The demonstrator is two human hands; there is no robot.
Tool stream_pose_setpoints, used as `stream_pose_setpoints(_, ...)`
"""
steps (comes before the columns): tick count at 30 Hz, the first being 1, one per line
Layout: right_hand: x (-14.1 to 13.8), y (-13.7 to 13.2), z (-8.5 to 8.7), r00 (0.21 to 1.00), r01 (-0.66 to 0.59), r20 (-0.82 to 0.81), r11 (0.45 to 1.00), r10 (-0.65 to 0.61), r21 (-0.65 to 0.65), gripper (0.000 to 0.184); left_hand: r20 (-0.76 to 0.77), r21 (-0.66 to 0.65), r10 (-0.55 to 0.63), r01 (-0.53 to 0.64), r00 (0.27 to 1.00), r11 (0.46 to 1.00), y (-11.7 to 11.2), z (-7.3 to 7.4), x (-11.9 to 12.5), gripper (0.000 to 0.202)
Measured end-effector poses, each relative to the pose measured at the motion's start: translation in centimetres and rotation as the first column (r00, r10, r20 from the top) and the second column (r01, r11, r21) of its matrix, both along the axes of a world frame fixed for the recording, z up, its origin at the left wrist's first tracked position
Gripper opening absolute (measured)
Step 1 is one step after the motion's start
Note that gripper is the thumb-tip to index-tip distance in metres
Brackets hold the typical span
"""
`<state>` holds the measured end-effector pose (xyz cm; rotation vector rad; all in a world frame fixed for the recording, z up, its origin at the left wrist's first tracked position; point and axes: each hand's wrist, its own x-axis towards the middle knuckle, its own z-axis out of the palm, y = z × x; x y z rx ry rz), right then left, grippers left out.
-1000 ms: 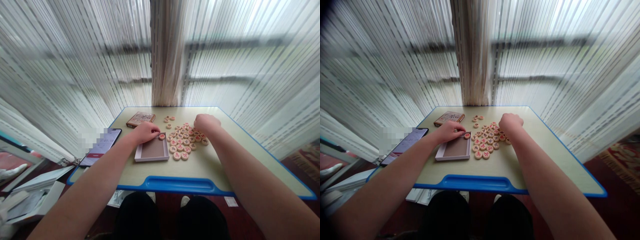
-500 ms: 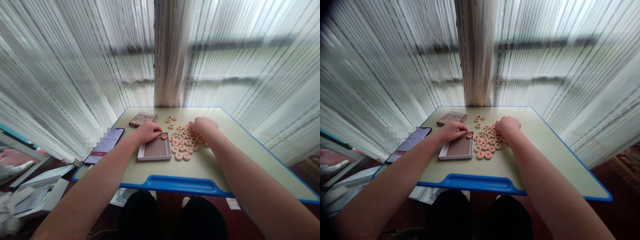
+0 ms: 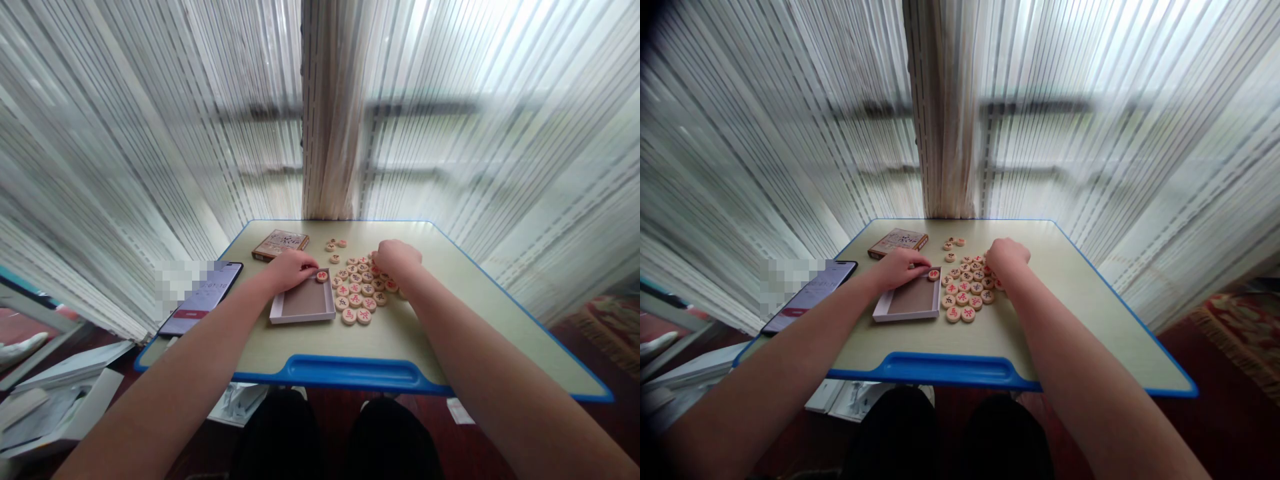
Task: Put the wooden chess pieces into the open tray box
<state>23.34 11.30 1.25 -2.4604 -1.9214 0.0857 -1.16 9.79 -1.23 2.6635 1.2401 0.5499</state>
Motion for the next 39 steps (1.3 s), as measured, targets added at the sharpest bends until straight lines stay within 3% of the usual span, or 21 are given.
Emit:
stream_pose_setpoints(18,0.9,0.6,-0.2,0.998,0.020,-0.067,0.998,-0.016,0.062,0.041,-0.006,0.049,0.001,-0.001,1.000,0.999,0.2,-0.2,0.0,0.025)
stream_pose_setpoints(21,0.9,0.7,-0.4,0.992,-0.035,-0.121,0.997,0.043,0.072,0.037,-0.010,0.048,-0.010,0.011,1.000,0.999,0.3,-0.2,-0.1,0.024)
stream_pose_setpoints(27,0.4,0.7,-0.9,0.977,-0.106,-0.156,0.969,0.143,0.224,0.033,-0.017,0.019,-0.009,0.009,1.000,1.000,0.2,0.0,-0.1,0.026)
stream_pose_setpoints(39,0.6,1.5,-1.7,0.931,-0.268,-0.209,0.950,0.299,0.162,0.028,-0.011,0.013,0.019,-0.019,1.000,1.000,0.0,0.2,-0.3,0.026)
